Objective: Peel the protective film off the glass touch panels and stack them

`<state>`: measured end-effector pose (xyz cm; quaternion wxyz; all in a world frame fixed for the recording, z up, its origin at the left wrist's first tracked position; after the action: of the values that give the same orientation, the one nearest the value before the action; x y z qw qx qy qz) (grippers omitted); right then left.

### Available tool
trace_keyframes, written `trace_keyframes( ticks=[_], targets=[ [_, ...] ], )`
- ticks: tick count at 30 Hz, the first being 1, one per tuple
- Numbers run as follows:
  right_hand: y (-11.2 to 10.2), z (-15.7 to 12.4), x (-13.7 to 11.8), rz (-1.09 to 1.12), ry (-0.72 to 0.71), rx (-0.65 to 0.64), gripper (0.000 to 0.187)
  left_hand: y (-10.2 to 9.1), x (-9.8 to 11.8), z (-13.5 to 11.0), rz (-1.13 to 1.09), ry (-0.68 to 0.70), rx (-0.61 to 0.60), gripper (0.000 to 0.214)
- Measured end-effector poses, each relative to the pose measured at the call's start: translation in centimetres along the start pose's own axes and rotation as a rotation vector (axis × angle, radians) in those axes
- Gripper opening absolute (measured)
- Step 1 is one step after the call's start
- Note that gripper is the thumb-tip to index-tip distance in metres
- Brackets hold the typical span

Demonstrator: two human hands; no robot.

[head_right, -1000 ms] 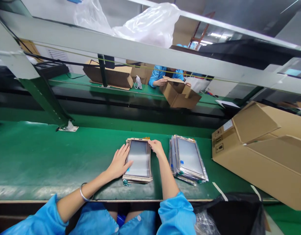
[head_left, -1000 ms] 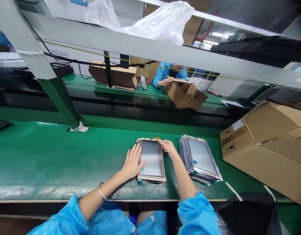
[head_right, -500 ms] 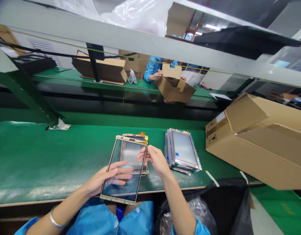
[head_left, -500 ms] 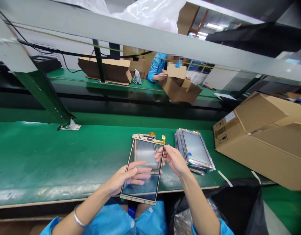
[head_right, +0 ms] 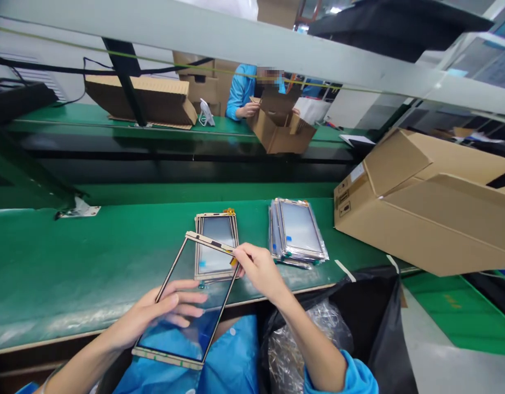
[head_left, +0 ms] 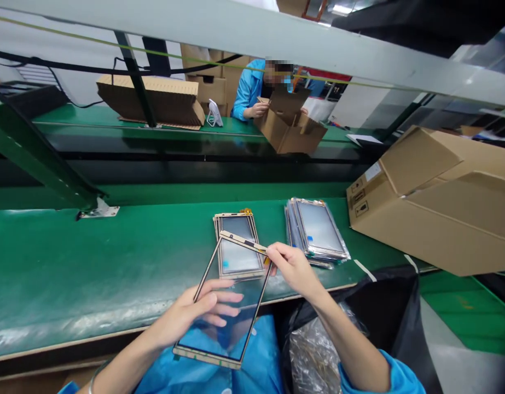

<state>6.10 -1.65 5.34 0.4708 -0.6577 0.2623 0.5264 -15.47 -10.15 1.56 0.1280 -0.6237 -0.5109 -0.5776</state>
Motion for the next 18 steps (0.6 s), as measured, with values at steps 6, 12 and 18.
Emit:
trace_keyframes(
  ticks=[6,12,18],
  targets=[
    [0.7,-0.4,-1.3,-0.354,-0.167,-0.132,0.026,-0.1,1.2,-1.6,0.272,-0.160,-0.075,0.047],
    [1.8,0.1,-6.2,-0.465,-0.361,-0.295,0.012,1.0,2.1,-2.4,0.514,-0.242,-0.120,0.041],
    [1.8,-0.7,-6.9,-0.658,-0.428,-0.343,0.018,1.2,2.3,-2.6,0.533,-0.226,-0.160,0.039]
  ],
)
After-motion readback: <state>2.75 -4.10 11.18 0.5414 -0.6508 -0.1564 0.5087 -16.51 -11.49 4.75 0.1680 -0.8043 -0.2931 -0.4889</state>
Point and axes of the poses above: each hand's wrist, its own z-axis towards the middle knuckle, its own y-axis out of the palm, x = y × z, the point moved 4 cm from there along z, towards the middle knuckle, and after that the axes turned 5 degrees about -x, right-handed, at the moved point
